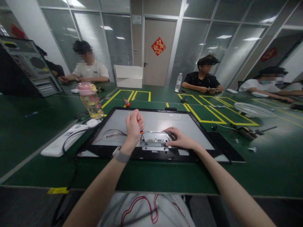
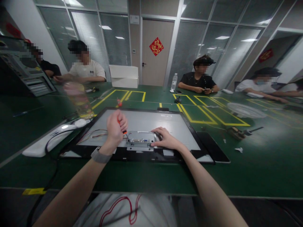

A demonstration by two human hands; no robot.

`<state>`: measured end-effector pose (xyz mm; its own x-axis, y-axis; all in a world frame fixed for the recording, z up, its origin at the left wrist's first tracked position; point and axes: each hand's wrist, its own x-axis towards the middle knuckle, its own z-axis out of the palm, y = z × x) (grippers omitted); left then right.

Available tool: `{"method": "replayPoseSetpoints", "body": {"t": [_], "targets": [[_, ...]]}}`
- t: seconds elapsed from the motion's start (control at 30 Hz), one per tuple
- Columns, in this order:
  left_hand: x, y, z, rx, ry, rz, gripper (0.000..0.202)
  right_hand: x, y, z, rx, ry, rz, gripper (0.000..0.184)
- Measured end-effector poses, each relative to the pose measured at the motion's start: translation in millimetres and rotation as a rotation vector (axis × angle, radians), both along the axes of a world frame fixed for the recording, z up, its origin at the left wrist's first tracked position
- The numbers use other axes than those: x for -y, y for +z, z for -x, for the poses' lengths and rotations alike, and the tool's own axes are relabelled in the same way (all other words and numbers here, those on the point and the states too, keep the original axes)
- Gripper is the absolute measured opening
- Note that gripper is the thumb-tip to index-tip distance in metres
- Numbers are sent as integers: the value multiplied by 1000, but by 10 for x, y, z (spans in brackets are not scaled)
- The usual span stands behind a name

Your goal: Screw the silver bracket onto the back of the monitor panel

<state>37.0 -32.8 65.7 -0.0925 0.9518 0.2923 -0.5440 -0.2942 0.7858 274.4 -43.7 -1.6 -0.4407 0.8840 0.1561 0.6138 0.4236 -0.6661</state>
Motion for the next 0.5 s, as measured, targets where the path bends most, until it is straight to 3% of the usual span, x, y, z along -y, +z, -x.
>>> {"method": "replayPoseSetpoints", "body": {"t": [0.2, 0.37, 0.5], "targets": [[-27, 77, 88, -20, -185, -30, 53, 3, 5, -9, 8, 5, 7, 59], [-14, 19, 31, 75, -15, -42, 45, 8, 17, -8, 16, 2, 19, 59], [-1, -65, -64, -37, 125, -87, 46, 6, 18, -6, 18, 1, 22, 59]]}}
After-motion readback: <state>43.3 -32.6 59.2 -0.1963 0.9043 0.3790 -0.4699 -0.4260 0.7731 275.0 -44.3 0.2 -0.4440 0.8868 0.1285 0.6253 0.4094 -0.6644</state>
